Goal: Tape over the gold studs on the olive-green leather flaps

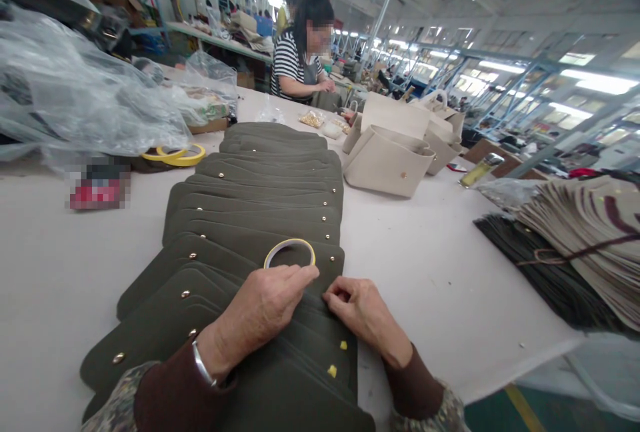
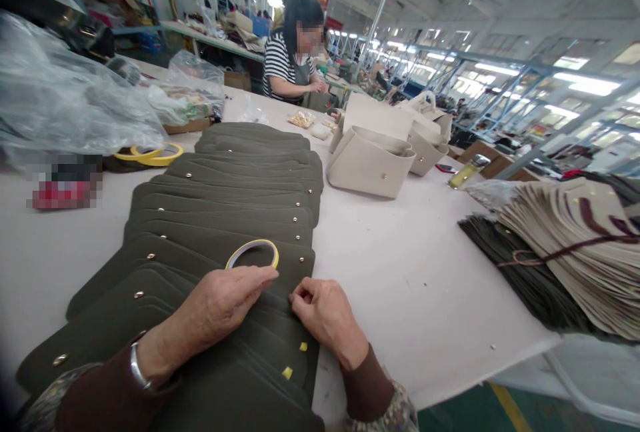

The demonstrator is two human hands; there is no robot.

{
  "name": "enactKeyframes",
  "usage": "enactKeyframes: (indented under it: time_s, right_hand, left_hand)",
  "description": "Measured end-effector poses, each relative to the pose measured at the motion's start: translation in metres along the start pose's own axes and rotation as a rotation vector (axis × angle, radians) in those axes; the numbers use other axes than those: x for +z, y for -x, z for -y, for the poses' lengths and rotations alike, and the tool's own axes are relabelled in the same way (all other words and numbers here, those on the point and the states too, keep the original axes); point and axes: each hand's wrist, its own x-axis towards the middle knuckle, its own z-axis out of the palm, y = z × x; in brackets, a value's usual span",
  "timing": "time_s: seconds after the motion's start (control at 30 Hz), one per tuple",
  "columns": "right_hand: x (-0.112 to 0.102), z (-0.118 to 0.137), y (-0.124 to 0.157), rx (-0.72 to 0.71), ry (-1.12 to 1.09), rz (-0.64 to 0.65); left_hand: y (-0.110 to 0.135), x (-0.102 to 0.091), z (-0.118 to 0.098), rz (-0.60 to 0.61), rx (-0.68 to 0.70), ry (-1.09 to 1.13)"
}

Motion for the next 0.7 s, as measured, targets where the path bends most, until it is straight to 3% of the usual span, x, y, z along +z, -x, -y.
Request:
enactKeyframes:
  time_s: [0.13,0.27,0.33,0.5,0.7]
  right_hand:
    - [-0.001,-0.005,-0.001,0.026,-0.083,-0.049]
    - [-0.006,-0.004,-0.001,0.069,-0.385,-0.172]
    - [-0.009,0.002,0.002,-0.047,-0.431,-0.235]
    - [-0.005,0.023,0.007,-0.461,-0.276,-0.285]
    - [0.004,0.023,-0.001,-0.612,-0.068,-0.379]
  left_hand:
    - [-0.001,-0.001,-0.002,-0.072,-0.011,0.047]
    - [0.000,-0.001,-0.004,-0.010,-0.053,0.029]
    - [0.001,-0.001,-0.004,0.019,-0.062,0.017]
    - [0.002,0.001,-0.006,0.061,-0.065,0.018]
    - [0.001,0.001,-0.007,0.078,-0.053,-0.007]
